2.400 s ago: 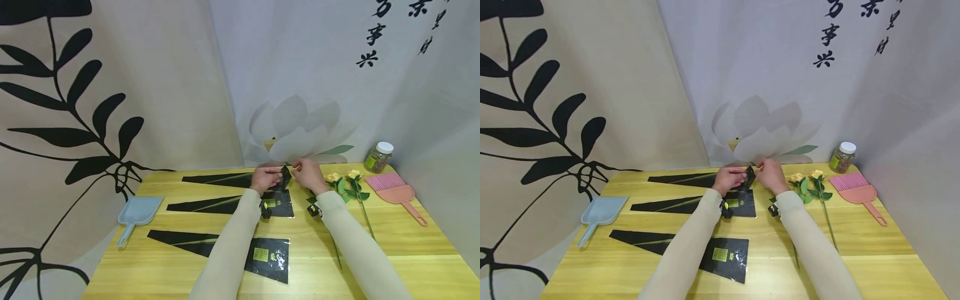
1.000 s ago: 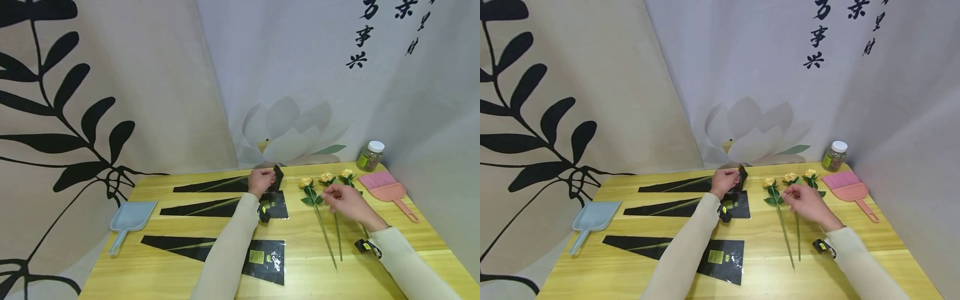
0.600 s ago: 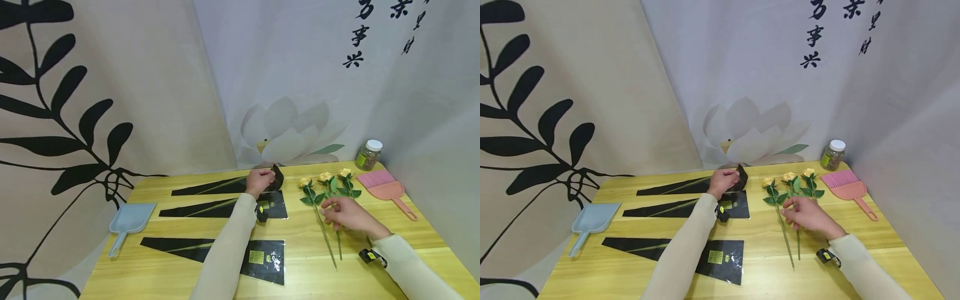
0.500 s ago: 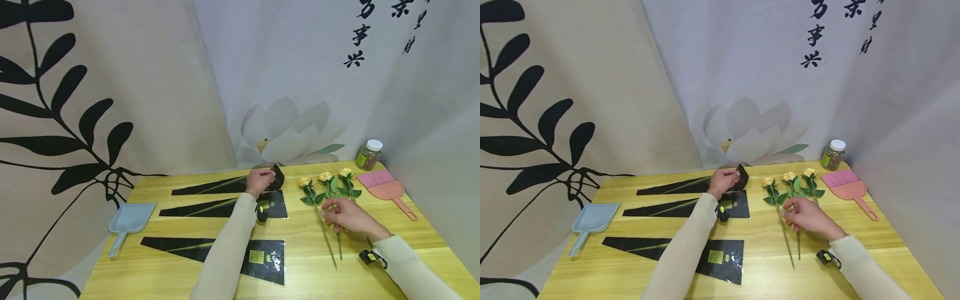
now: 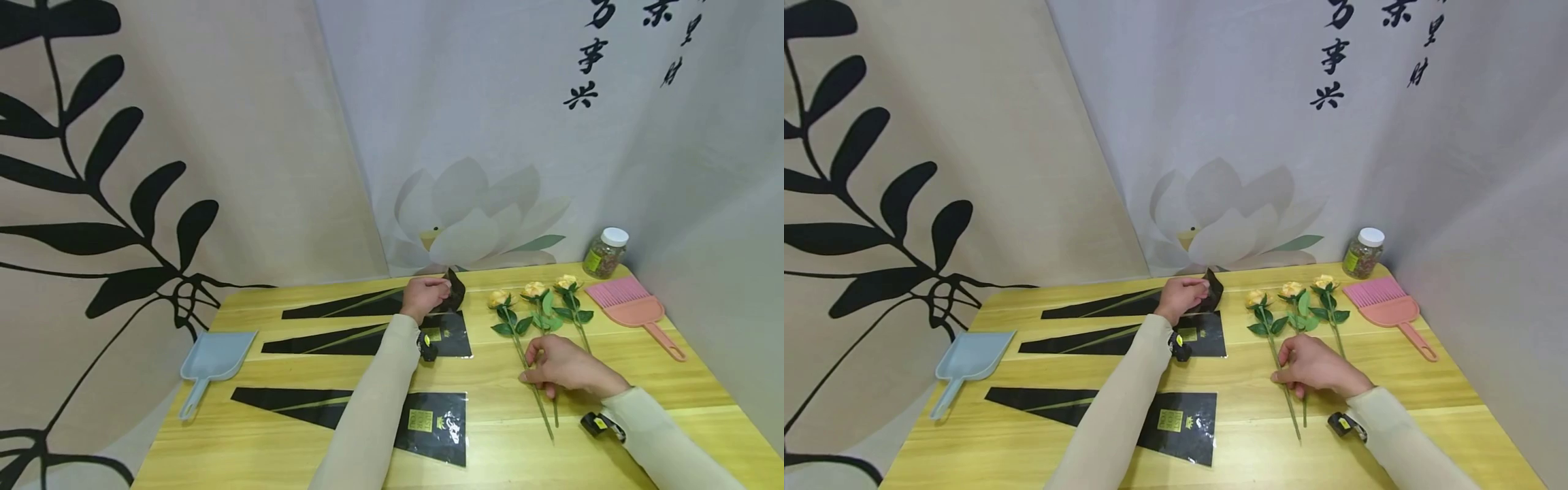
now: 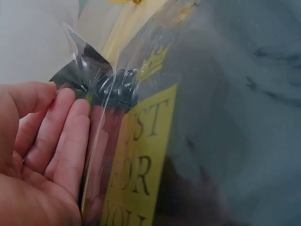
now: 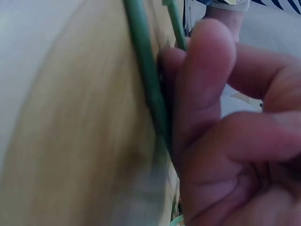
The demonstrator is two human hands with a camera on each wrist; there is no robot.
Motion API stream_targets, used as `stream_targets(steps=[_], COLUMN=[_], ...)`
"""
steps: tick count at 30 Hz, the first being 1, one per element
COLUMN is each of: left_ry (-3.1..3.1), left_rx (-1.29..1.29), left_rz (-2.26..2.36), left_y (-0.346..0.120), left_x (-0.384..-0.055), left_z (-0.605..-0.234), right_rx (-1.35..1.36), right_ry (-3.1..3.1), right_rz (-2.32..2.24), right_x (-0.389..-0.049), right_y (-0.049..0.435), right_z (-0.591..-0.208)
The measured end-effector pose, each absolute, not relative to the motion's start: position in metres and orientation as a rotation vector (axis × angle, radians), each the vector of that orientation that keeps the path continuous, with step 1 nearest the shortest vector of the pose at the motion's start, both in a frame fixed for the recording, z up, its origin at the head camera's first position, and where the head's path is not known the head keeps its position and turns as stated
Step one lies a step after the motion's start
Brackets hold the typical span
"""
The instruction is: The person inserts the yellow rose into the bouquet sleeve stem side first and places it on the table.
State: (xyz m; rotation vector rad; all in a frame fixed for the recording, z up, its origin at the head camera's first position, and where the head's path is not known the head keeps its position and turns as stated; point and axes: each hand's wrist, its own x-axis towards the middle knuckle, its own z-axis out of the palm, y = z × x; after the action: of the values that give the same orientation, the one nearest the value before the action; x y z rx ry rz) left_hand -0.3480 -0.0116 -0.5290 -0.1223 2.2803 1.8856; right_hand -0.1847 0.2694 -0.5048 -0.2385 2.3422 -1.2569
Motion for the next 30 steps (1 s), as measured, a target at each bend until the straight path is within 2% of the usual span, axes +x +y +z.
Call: stream_targets(steps=[9, 30], left_ry=[2.297, 2.379], left_rx=[-0.092, 0.031], left_rz=[1.846, 1.801], left_y=[-0.012, -0.017], left_x=[-0.349, -0.346], left_z=[-0.530, -0.533], right_rx=[-0.202, -0.021], right_ry=[2.335, 2.550], right_rz=[-1.321, -1.717], right_x=[-0.191, -0.260], right_y=[0.271, 0.237], right_z=[-0.495, -0.472])
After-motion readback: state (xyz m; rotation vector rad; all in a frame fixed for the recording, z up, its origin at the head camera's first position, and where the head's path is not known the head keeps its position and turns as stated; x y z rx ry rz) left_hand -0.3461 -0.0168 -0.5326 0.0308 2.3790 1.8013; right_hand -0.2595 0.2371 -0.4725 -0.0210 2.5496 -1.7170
